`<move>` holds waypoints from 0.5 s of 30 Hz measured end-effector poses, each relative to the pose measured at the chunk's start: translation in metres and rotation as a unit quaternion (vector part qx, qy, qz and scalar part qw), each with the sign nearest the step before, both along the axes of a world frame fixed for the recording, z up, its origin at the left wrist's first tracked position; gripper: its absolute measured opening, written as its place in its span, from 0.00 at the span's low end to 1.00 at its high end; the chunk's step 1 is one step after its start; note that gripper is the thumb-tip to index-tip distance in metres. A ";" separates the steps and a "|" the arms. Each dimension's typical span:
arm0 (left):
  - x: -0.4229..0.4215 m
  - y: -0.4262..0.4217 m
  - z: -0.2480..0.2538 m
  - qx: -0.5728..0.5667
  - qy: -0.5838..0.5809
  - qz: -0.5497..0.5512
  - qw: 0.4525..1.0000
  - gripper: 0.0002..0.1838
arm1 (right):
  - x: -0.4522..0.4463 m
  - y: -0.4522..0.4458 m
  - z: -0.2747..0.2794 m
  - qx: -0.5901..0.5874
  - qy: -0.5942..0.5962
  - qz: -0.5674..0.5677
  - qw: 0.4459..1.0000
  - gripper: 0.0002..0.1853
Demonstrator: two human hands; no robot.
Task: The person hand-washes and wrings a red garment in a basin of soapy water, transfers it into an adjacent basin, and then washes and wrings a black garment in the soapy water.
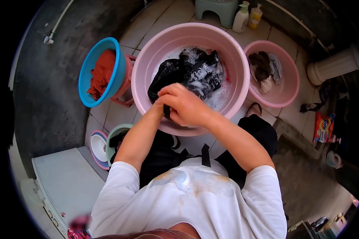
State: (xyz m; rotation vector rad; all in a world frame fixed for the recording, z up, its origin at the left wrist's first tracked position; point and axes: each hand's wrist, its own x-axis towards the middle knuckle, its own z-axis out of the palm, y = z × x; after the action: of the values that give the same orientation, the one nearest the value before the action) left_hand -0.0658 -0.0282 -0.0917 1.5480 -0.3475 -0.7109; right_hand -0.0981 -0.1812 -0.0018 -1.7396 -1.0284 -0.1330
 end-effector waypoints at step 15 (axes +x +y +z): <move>0.037 0.027 0.096 -0.292 -0.064 0.276 0.914 0.13 | 0.035 -0.053 -0.036 -0.051 0.234 -0.219 0.946 0.14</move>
State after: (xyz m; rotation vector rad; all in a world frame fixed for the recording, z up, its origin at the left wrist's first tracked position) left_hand -0.0283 -0.0013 0.0047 1.0374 -0.1762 -0.0410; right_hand -0.0627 -0.2345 -0.0378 -1.9464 -0.3001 0.0568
